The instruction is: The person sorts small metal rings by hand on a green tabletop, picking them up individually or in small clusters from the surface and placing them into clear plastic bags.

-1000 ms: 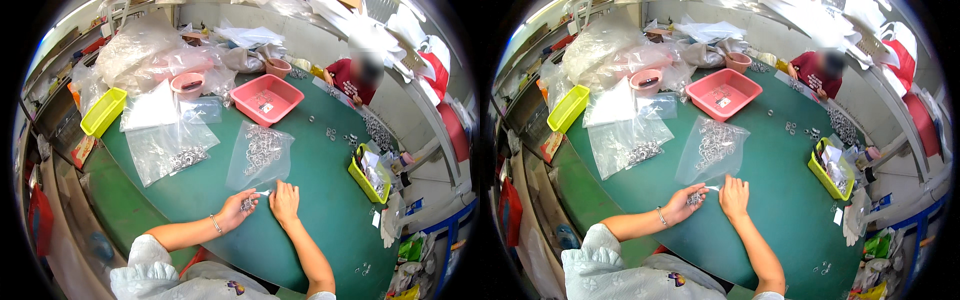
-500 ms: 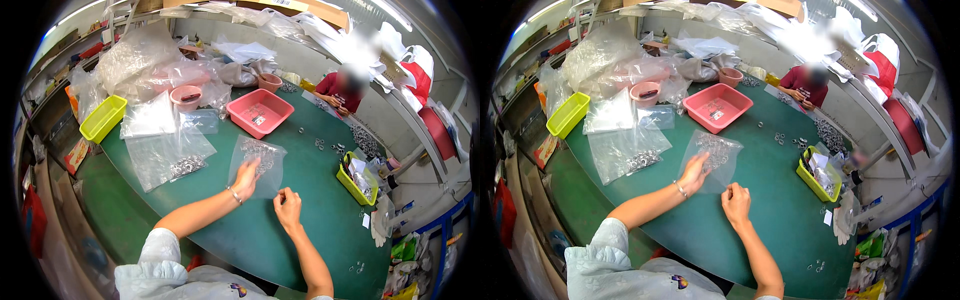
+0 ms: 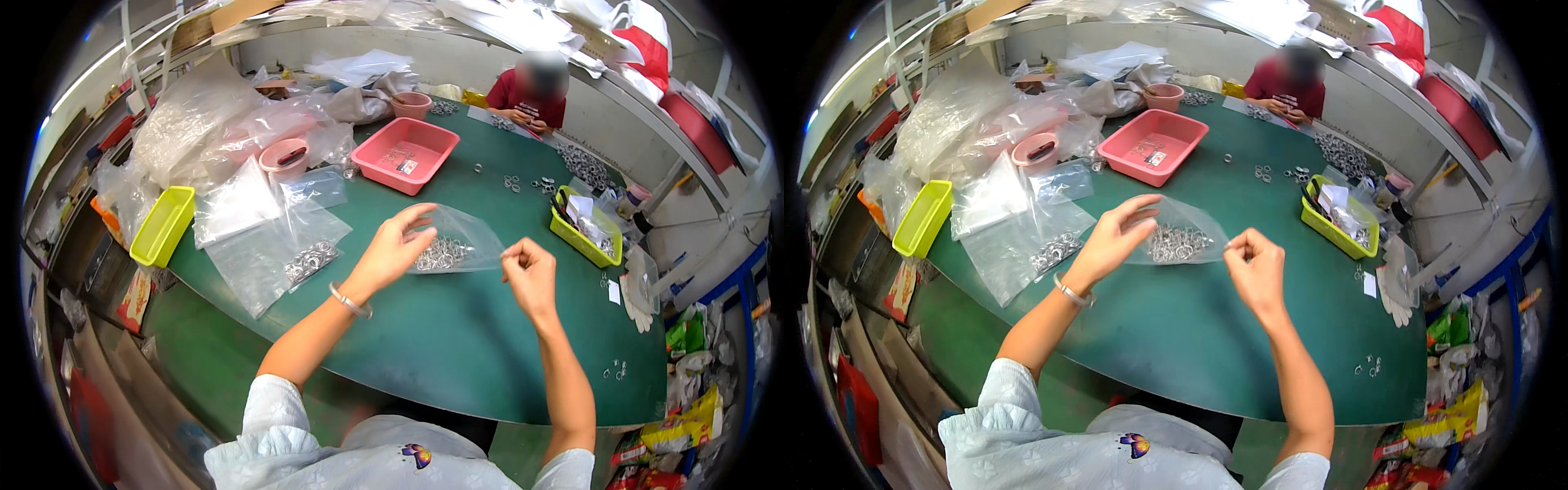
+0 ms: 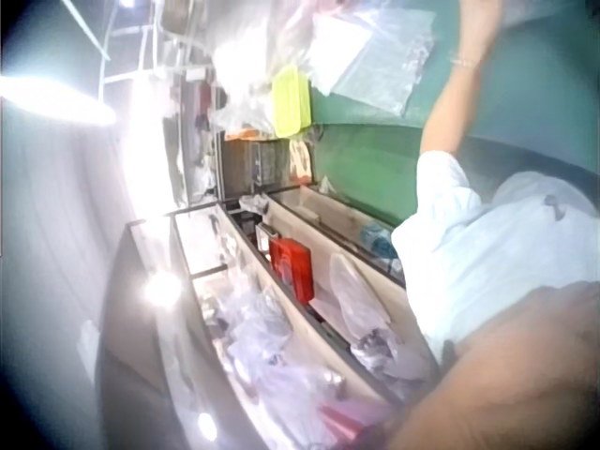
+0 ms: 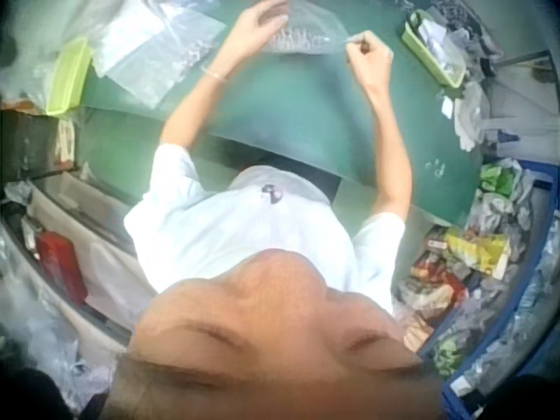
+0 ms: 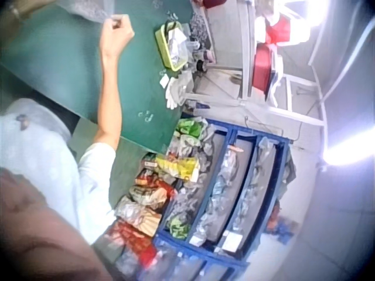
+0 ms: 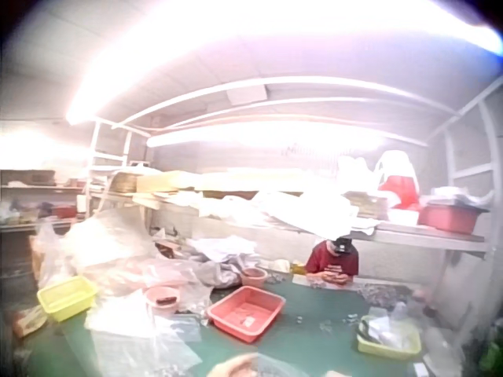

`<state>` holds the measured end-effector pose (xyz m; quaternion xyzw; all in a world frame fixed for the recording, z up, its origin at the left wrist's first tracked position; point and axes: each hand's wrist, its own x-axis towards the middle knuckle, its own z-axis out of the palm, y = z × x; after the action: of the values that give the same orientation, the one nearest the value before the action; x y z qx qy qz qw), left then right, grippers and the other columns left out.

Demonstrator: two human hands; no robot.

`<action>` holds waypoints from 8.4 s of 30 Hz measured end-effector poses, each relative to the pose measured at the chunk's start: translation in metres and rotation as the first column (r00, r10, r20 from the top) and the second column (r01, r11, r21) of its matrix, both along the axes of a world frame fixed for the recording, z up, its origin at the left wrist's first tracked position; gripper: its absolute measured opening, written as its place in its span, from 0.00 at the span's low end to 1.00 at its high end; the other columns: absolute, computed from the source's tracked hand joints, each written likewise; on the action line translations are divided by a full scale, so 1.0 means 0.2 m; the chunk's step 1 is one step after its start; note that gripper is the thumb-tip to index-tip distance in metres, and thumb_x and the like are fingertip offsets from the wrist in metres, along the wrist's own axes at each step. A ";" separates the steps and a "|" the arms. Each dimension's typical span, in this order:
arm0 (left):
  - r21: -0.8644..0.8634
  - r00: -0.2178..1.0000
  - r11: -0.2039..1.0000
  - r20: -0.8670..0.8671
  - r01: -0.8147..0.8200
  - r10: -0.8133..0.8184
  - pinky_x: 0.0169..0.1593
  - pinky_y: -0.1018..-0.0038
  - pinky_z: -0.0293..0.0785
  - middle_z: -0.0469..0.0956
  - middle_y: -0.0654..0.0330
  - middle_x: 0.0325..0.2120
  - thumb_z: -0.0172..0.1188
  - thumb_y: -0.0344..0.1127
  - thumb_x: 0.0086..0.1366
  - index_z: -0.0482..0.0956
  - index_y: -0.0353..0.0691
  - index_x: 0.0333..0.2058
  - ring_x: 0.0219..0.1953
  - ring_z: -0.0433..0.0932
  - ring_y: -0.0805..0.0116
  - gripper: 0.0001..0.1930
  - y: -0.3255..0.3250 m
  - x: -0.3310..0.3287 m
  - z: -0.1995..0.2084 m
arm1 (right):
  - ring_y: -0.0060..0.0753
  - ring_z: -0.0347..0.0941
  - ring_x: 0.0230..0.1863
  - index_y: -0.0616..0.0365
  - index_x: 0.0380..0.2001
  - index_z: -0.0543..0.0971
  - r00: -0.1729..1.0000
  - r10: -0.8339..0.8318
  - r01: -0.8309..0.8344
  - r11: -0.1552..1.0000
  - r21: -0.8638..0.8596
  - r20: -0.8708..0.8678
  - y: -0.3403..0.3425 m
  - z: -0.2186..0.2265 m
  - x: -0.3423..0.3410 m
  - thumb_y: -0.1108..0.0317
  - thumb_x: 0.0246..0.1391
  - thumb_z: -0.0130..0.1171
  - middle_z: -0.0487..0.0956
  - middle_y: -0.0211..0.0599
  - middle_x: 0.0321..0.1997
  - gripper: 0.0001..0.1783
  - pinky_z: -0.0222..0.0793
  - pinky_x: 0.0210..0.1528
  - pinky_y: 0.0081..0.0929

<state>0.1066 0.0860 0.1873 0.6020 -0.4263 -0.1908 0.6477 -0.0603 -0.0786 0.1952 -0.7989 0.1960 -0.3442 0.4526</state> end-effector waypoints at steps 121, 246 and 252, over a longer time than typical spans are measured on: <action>-0.403 0.849 0.887 0.528 0.226 0.024 0.55 0.64 0.70 0.74 0.50 0.43 0.57 0.13 0.50 0.73 0.31 0.32 0.54 0.70 0.53 0.11 -0.35 -0.64 -0.60 | 0.21 0.73 0.31 0.67 0.37 0.77 0.987 -0.140 0.123 0.974 0.190 0.081 0.02 -0.59 -0.45 0.75 0.46 0.58 0.80 0.35 0.30 0.12 0.68 0.34 0.21; 0.081 0.928 0.997 0.370 0.008 -0.037 0.58 0.65 0.62 0.68 0.40 0.46 0.48 0.20 0.54 0.60 0.27 0.52 0.54 0.65 0.46 0.24 -1.48 -0.96 -0.91 | 0.29 0.71 0.39 0.53 0.41 0.74 0.513 -0.421 -0.514 0.548 0.660 0.748 -1.01 -0.77 -1.28 0.68 0.57 0.49 0.76 0.30 0.39 0.09 0.67 0.41 0.31; 0.055 0.965 0.998 0.257 0.043 -0.056 0.58 0.61 0.60 0.66 0.37 0.47 0.48 0.26 0.57 0.62 0.26 0.51 0.52 0.64 0.42 0.21 -1.47 -1.03 -0.91 | 0.29 0.68 0.40 0.51 0.41 0.73 0.834 -0.532 0.214 0.557 0.802 0.148 -0.98 -0.72 -1.50 0.66 0.50 0.53 0.75 0.28 0.40 0.14 0.61 0.42 0.26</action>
<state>-0.0999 -0.2070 0.0051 0.6265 -0.5170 -0.1372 0.5669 -0.3609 -0.2741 0.0522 -0.3912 0.3992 -0.4649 0.6866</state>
